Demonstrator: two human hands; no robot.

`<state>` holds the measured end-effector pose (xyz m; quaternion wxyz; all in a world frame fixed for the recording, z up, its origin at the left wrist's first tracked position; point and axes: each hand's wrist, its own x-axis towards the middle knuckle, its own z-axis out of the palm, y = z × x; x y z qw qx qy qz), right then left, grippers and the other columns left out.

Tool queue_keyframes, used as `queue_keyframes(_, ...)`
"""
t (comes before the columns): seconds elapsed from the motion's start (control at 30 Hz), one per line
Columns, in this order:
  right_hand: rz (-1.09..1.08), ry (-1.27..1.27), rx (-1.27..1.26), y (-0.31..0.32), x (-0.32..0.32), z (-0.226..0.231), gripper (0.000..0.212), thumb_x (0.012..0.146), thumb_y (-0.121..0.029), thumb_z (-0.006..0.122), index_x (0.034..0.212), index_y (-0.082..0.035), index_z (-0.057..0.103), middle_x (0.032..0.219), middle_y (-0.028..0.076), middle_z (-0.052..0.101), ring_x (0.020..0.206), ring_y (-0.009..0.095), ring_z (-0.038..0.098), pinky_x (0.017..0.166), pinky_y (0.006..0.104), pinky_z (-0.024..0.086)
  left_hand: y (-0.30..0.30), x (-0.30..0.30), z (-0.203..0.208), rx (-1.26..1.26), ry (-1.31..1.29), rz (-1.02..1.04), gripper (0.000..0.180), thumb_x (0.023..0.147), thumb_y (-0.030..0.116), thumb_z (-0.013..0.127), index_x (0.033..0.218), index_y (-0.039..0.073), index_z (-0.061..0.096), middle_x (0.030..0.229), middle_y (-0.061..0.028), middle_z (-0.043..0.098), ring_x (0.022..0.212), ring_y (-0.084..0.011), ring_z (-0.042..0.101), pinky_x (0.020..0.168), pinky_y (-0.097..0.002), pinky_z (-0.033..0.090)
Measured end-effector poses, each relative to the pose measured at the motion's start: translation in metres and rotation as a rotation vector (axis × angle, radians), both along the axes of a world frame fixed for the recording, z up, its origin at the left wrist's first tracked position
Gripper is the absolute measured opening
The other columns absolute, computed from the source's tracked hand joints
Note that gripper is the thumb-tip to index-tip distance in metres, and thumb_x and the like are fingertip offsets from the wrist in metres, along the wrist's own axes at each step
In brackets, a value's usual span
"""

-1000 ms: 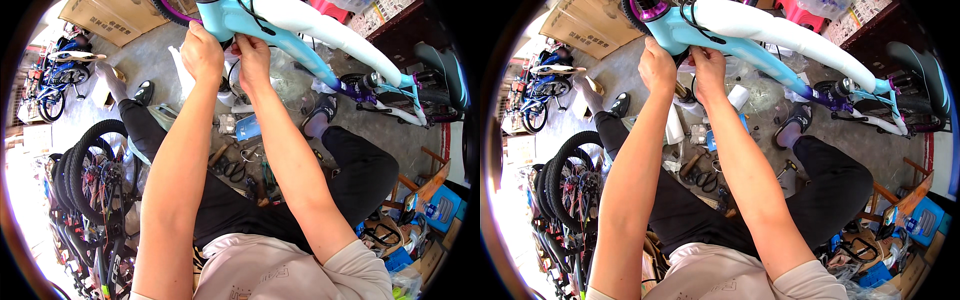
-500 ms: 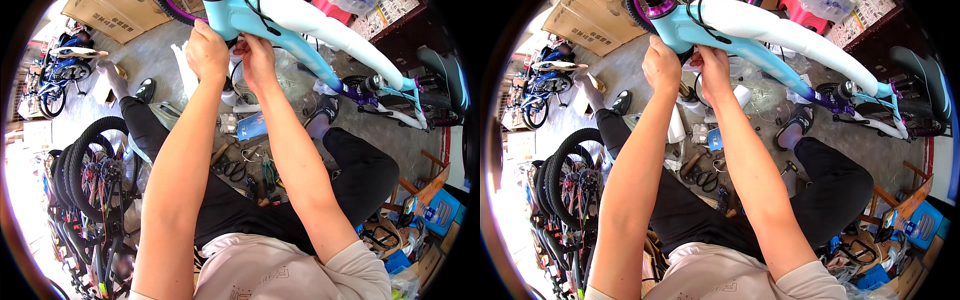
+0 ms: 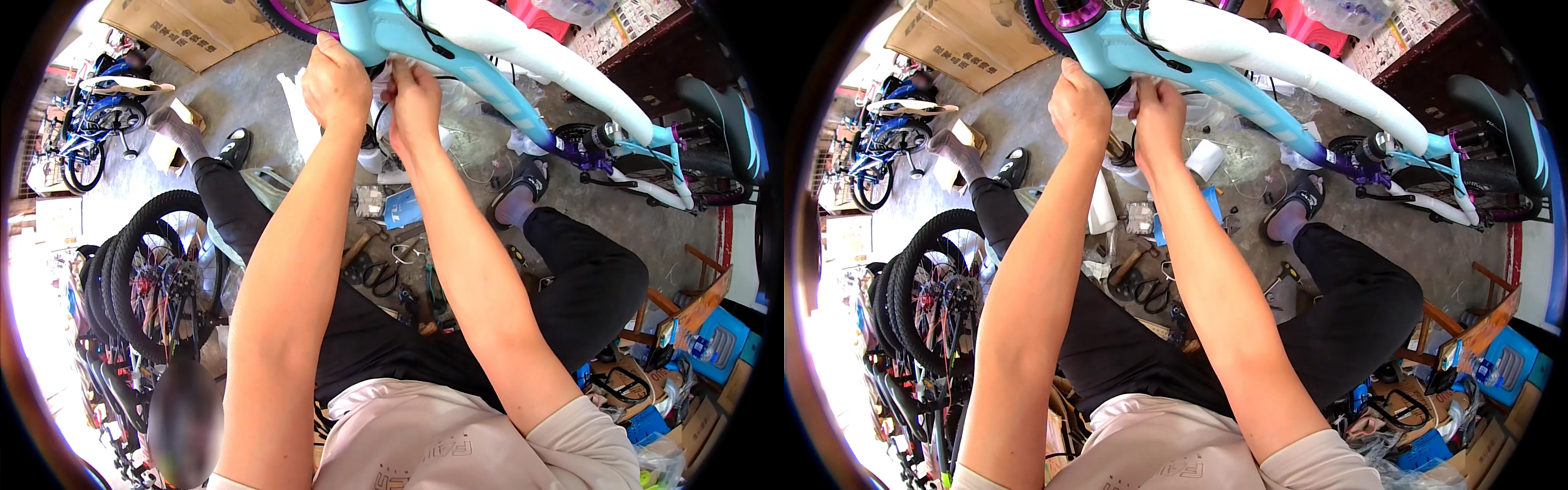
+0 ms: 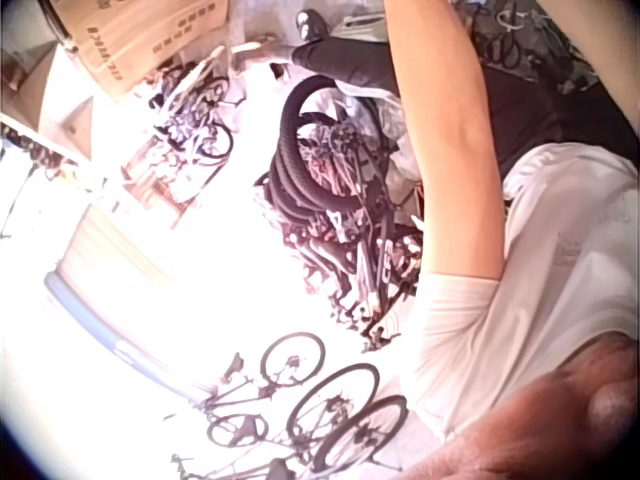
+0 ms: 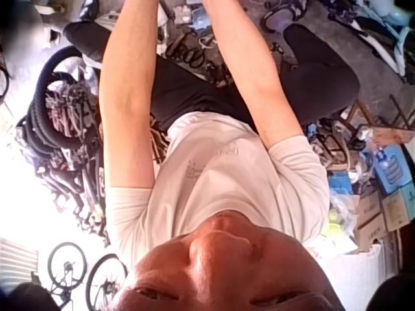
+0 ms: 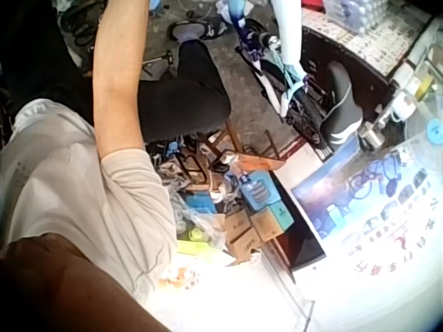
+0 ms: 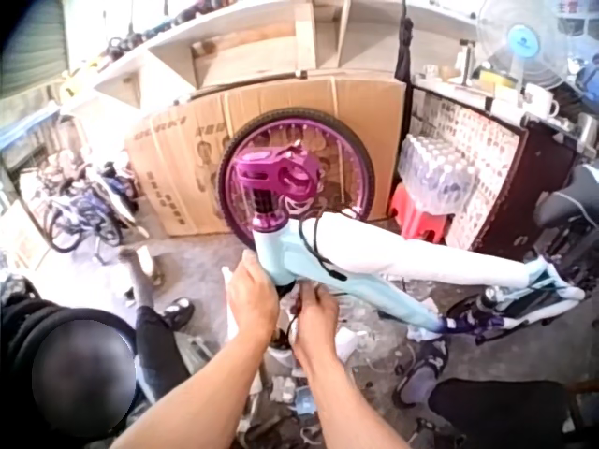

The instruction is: The person assembles a bicycle by securing the handlebar stem with a hammer, attaching the seat, and removing protective foam and plastic wrapping from the frame and handlebars. The person uses a hammer to tap the stem into place and then unwraps the handlebars.

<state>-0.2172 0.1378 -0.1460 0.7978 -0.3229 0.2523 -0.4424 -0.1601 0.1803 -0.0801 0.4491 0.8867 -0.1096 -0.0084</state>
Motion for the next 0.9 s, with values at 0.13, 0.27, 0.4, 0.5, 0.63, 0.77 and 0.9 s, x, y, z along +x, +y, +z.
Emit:
queue_keyframes(0.13, 0.049, 0.007, 0.058, 0.008, -0.009, 0.001, 0.016, 0.1, -0.017, 0.064, 0.09, -0.005, 0.066, 0.073, -0.002, 0.056, 0.064, 0.009, 0.05, 0.06, 0.0259, 0.041, 0.0, 0.001, -0.001, 0.016, -0.003, -0.003, 0.067, 0.105, 0.048, 0.024, 0.116, 0.003, 0.071, 0.118, -0.0265, 0.069, 0.115, -0.0477, 0.061, 0.099, -0.052, 0.046)
queue_keyframes(0.27, 0.037, -0.136, 0.013, -0.002, -0.007, 0.009, 0.013, 0.098, -0.016, 0.066, 0.092, -0.004, 0.067, 0.077, 0.0, 0.061, 0.068, 0.01, 0.055, 0.062, 0.0263, 0.045, 0.0, 0.0, -0.004, 0.006, -0.077, 0.007, 0.061, 0.106, 0.044, 0.029, 0.106, 0.0, 0.071, 0.103, -0.0281, 0.071, 0.101, -0.0492, 0.065, 0.09, -0.0554, 0.048)
queue_keyframes(0.4, 0.11, -0.017, -0.033, -0.005, -0.01, 0.013, 0.012, 0.098, -0.017, 0.067, 0.095, -0.005, 0.068, 0.081, 0.0, 0.063, 0.073, 0.01, 0.059, 0.069, 0.0272, 0.049, -0.001, 0.0, -0.004, -0.005, -0.081, 0.018, 0.06, 0.106, 0.044, 0.03, 0.106, 0.001, 0.072, 0.102, -0.0282, 0.071, 0.1, -0.0498, 0.065, 0.089, -0.0551, 0.049)
queue_keyframes(0.5, 0.114, 0.022, -0.036, -0.004, -0.013, 0.012, 0.012, 0.097, -0.017, 0.068, 0.095, -0.005, 0.068, 0.081, 0.0, 0.063, 0.073, 0.01, 0.059, 0.069, 0.0273, 0.049, -0.001, -0.001, -0.004, -0.014, -0.087, 0.024, 0.06, 0.106, 0.044, 0.03, 0.105, 0.001, 0.072, 0.101, -0.0281, 0.071, 0.099, -0.0496, 0.065, 0.089, -0.0551, 0.049)
queue_keyframes(0.63, 0.092, 0.04, -0.087, -0.005, -0.012, 0.01, 0.013, 0.097, -0.017, 0.069, 0.094, -0.005, 0.068, 0.08, 0.0, 0.063, 0.073, 0.01, 0.059, 0.07, 0.0268, 0.049, -0.001, -0.001, -0.005, -0.031, -0.085, 0.027, 0.06, 0.106, 0.044, 0.03, 0.104, 0.001, 0.072, 0.1, -0.0282, 0.071, 0.099, -0.0495, 0.065, 0.089, -0.0553, 0.049)
queue_keyframes(0.77, 0.098, 0.145, -0.048, -0.006, -0.011, 0.008, 0.015, 0.096, -0.018, 0.069, 0.091, -0.004, 0.067, 0.08, 0.001, 0.063, 0.073, 0.011, 0.059, 0.069, 0.0272, 0.049, -0.002, 0.0, -0.006, -0.02, -0.115, 0.029, 0.06, 0.106, 0.044, 0.03, 0.103, 0.001, 0.072, 0.1, -0.0283, 0.071, 0.098, -0.0495, 0.065, 0.089, -0.0556, 0.049)
queue_keyframes(0.9, 0.107, 0.09, -0.055, -0.006, -0.01, 0.007, 0.016, 0.096, -0.017, 0.068, 0.087, -0.005, 0.065, 0.079, 0.001, 0.063, 0.072, 0.01, 0.058, 0.069, 0.0274, 0.049, -0.002, 0.0, -0.007, -0.002, -0.1, 0.031, 0.059, 0.106, 0.043, 0.03, 0.103, 0.0, 0.072, 0.101, -0.0281, 0.071, 0.099, -0.0496, 0.065, 0.089, -0.0558, 0.049)
